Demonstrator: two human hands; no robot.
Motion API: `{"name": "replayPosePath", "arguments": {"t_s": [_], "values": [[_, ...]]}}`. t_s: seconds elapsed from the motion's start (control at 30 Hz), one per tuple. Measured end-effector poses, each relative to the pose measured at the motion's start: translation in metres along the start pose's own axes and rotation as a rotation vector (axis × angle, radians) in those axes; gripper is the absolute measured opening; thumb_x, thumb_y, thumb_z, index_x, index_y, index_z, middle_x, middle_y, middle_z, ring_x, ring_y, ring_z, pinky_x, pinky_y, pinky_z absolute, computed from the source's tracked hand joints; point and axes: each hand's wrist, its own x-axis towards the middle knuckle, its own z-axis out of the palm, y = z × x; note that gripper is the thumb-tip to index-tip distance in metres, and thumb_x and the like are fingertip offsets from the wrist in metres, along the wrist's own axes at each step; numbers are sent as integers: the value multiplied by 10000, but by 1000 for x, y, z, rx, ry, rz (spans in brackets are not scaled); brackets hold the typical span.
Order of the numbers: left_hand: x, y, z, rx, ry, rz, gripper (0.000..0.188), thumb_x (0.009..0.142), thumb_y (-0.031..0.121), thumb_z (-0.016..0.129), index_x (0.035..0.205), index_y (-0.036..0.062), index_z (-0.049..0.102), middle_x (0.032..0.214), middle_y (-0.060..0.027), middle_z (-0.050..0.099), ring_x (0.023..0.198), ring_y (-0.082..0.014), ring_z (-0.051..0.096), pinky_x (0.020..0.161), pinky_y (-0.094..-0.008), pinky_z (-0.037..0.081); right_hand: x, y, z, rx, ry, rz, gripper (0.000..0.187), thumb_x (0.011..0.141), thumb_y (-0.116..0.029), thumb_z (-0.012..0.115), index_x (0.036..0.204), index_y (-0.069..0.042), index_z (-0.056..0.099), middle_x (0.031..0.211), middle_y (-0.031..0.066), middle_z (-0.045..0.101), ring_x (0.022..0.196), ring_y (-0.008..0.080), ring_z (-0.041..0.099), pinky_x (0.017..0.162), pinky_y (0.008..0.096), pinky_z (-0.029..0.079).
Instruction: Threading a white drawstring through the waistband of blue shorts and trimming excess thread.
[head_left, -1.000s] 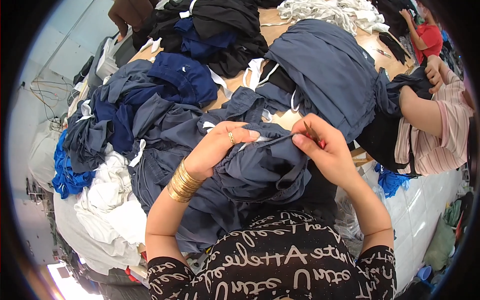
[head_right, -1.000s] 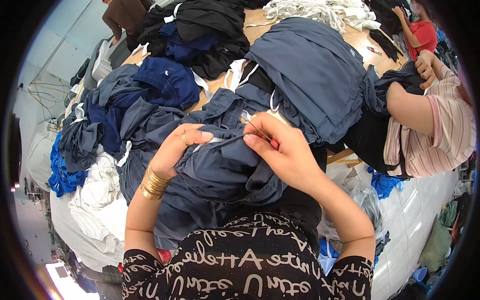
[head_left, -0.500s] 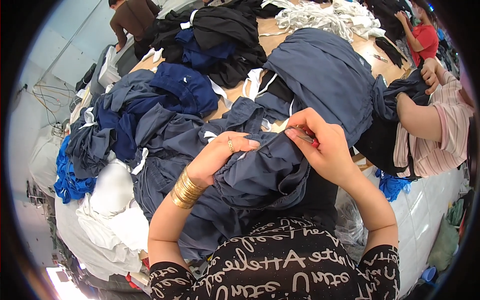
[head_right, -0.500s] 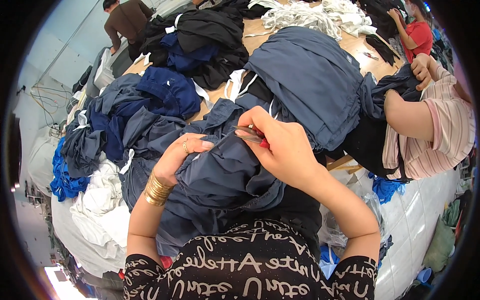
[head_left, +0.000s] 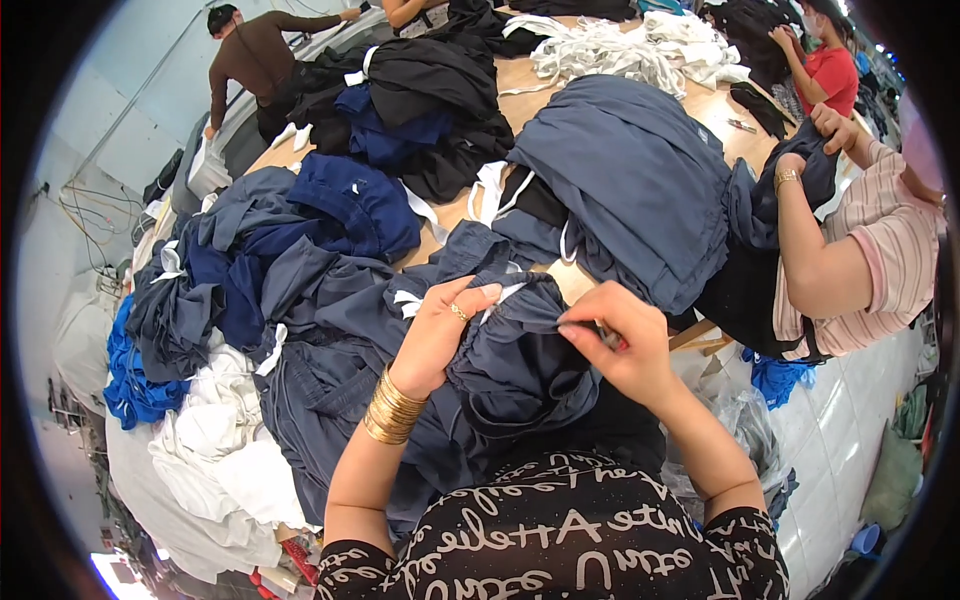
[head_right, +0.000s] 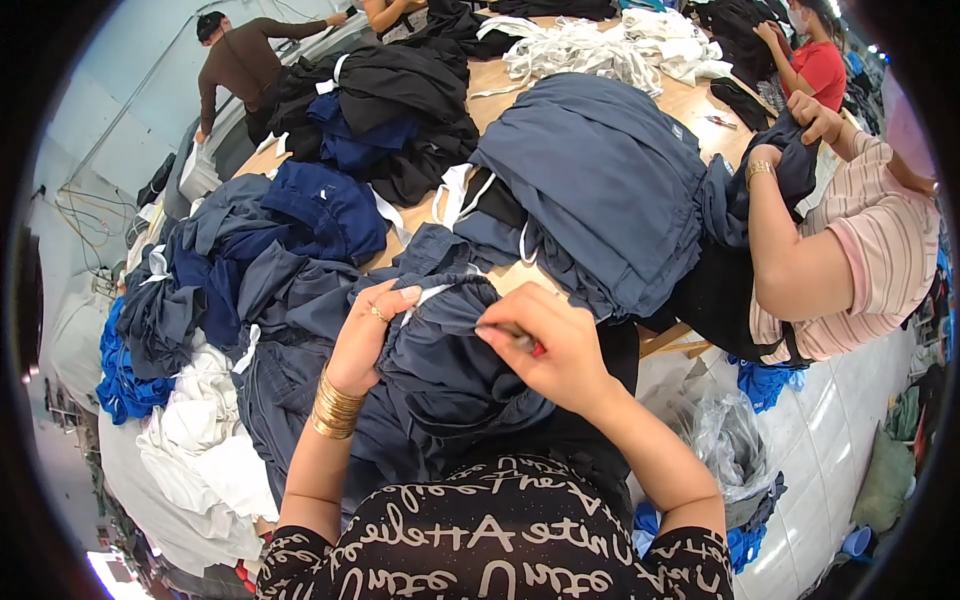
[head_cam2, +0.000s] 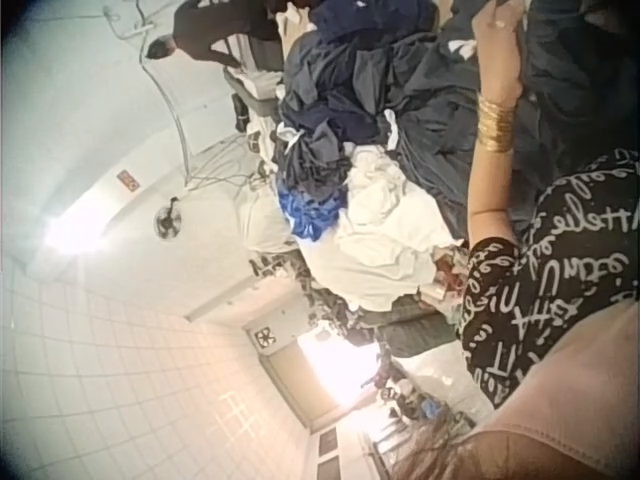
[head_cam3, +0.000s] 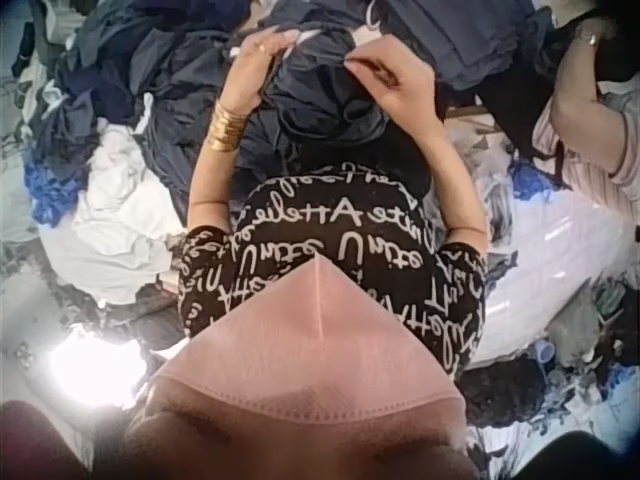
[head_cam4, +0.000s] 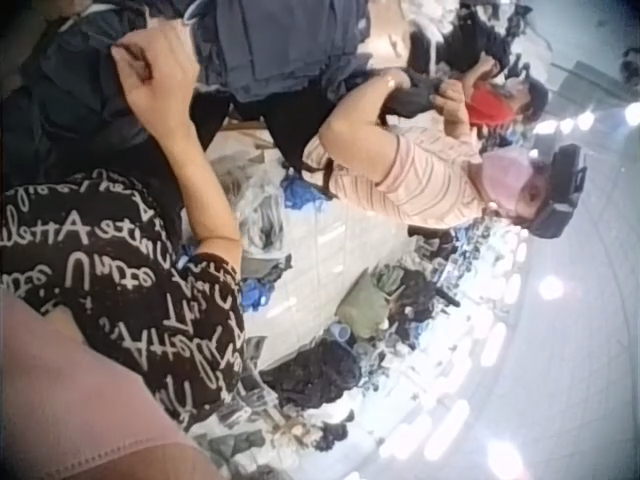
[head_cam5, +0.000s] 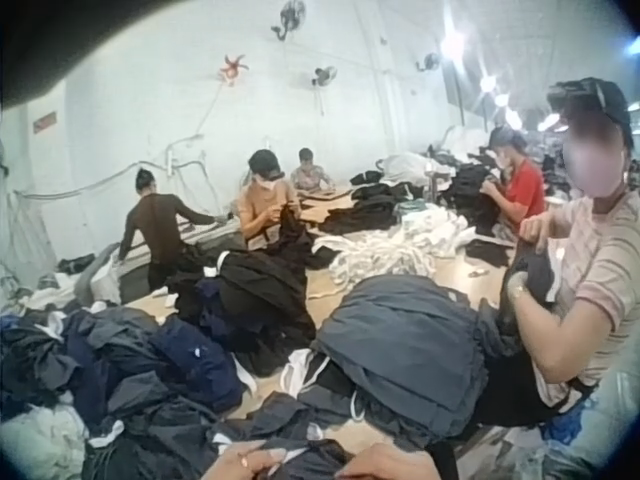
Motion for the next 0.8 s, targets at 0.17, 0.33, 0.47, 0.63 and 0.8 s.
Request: {"name": "replayPosePath", "arguments": {"t_s": [0.17,0.33,0.47,0.63,0.8], "values": [[7,-12,-1,104,49,32,202,864,165,552,822,-19,623,760,31,597,667,-25,494,611,-183,400,-13,5,-5,-107,-72,10,139,712,-51,685,837,-61,624,823,38,585,667,198,605,573,275,486],[8,-18,7,90,94,90,221,867,176,554,800,-24,621,735,38,587,640,-20,481,587,-182,394,-6,4,-38,-202,-27,24,124,738,-18,651,845,-76,630,979,67,576,726,197,616,608,280,492],[6,-27,5,67,130,112,222,865,174,558,800,-28,621,735,37,585,643,-20,478,583,-185,395,-6,8,-113,68,-227,518,122,885,-58,501,883,5,605,885,51,632,715,79,559,643,230,471],[7,-25,16,80,162,96,212,863,168,564,798,-25,622,726,42,576,642,-20,470,582,-186,391,-34,18,-194,83,-179,729,225,918,-83,443,731,19,514,930,150,630,1136,255,499,1013,378,313],[9,-31,16,54,181,78,185,857,150,572,782,-14,616,726,54,574,653,-14,468,586,-183,374,-37,3,-187,370,-303,590,204,895,-75,480,717,23,502,1136,221,563,1246,298,382,1025,386,265]]}}
